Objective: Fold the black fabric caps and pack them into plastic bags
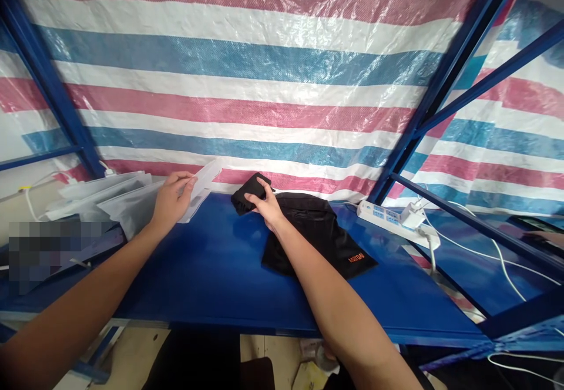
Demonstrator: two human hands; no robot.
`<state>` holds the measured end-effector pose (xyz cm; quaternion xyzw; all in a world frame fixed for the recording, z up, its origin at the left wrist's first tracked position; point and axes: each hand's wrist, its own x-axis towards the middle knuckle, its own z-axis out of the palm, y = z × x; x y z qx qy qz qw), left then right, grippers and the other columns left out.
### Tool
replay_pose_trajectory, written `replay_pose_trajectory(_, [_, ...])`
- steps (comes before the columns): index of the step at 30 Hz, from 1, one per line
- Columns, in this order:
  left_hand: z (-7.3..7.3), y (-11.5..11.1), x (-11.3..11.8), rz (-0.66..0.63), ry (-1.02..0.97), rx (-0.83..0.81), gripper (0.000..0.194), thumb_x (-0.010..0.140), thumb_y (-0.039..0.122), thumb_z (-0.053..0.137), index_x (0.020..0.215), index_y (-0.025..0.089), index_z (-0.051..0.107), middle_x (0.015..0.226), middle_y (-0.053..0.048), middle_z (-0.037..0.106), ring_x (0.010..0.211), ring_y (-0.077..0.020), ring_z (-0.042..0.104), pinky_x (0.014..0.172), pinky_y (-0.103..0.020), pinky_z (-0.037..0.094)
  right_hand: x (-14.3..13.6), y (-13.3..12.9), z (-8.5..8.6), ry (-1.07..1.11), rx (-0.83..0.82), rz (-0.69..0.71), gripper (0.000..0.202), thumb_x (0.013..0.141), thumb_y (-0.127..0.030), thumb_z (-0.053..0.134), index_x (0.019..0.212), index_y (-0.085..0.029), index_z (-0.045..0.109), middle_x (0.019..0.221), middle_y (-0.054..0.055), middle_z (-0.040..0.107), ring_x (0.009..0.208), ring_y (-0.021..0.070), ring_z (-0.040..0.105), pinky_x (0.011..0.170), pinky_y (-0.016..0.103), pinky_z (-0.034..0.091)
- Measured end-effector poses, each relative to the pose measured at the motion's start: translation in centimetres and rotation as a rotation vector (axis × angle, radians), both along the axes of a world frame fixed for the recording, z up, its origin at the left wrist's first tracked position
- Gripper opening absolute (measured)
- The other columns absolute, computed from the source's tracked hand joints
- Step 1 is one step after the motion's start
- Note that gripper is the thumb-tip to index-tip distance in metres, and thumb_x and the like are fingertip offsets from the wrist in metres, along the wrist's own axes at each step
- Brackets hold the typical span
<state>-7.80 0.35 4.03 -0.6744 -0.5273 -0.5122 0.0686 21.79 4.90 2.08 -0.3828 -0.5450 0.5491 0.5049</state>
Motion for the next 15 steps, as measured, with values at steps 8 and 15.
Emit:
replay_pose_trajectory(8, [-1.4, 0.5, 1.3, -0.041, -0.053, -0.158, 0.029, 0.102, 0.034, 0.054, 0.097, 0.022, 0.08, 0.121, -0.008, 0.074, 0.109, -0.028, 0.072, 0.106, -0.042, 0.057, -0.8, -1.6, 1.4, 0.069, 0.112, 0.102, 0.065, 0.092, -0.061, 0.076, 0.149, -0.034, 0.063, 0.135, 0.003, 0.076, 0.118, 0.0267, 0.074, 0.092, 0.033, 0.063])
replay_pose_trajectory(15, [-3.4, 1.1, 2.8, -0.065, 0.096, -0.057, 0.054, 0.09, 0.018, 0.064, 0.143, 0.027, 0.065, 0.146, -0.011, 0.056, 0.138, -0.0325, 0.059, 0.123, -0.052, 0.049, -1.4, -4.5, 2.6, -0.21, 0.244, 0.33, 0.05, 0.098, -0.057, 0.072, 0.143, -0.035, 0.072, 0.132, 0.001, 0.076, 0.118, 0.0276, 0.073, 0.094, 0.035, 0.061])
